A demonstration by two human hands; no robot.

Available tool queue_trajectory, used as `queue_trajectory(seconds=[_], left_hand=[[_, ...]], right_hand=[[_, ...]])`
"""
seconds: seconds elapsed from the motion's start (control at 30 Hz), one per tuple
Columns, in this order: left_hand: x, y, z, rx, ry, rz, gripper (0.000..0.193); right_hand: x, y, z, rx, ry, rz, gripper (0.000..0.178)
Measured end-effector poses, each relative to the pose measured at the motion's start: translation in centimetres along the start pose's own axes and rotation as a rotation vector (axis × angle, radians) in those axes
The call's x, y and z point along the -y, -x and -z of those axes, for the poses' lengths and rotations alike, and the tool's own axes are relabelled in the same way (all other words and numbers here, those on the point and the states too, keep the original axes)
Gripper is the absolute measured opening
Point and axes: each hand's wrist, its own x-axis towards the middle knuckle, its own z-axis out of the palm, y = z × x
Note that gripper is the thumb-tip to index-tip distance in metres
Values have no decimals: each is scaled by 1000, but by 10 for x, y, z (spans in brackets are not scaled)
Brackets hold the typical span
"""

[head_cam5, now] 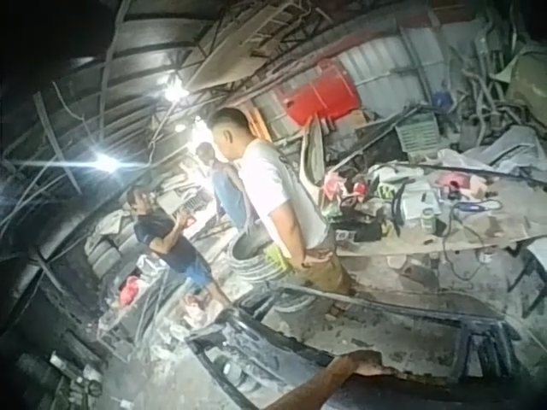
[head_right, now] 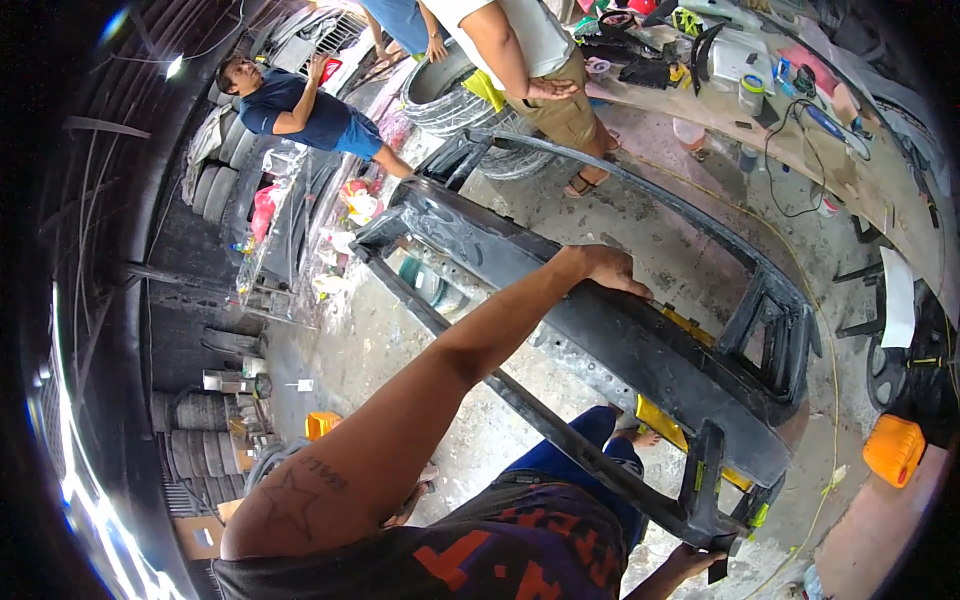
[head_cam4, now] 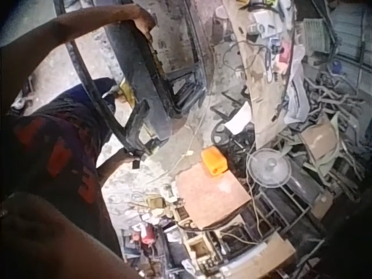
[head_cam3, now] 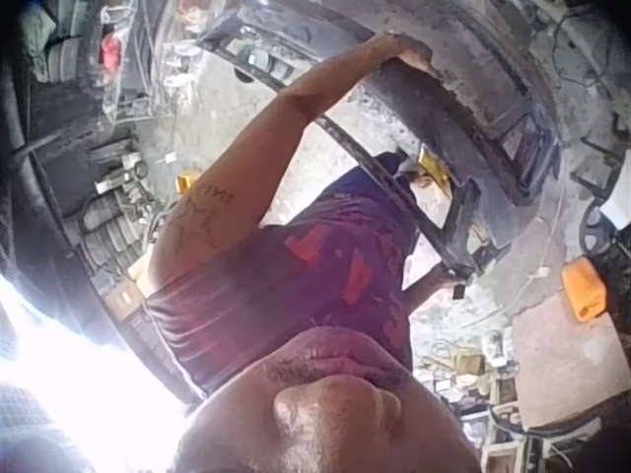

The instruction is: Sanding and preparing a car bumper for repair or painting.

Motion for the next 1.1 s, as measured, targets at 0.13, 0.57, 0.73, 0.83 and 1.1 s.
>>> queue_trajectory(seconds=[0.13,0.57,0.73,0.83,1.1], left_hand=[[-6,7,7,28,17,25,87],[-18,28,19,-35,84,40,87],[-17,28,22,-186,70,-67,82],[-25,34,32,-168,48,-27,85],[-44,143,57,-472,60,-3,87]], right_hand=[[-3,-8,8,183,88,79,66],[21,15,-5,120,-201,-224,75],[17,2,17,72,-137,-231,82],[22,1,41,-22,-148,-249,90],[119,25,16,164,-104,268,78]])
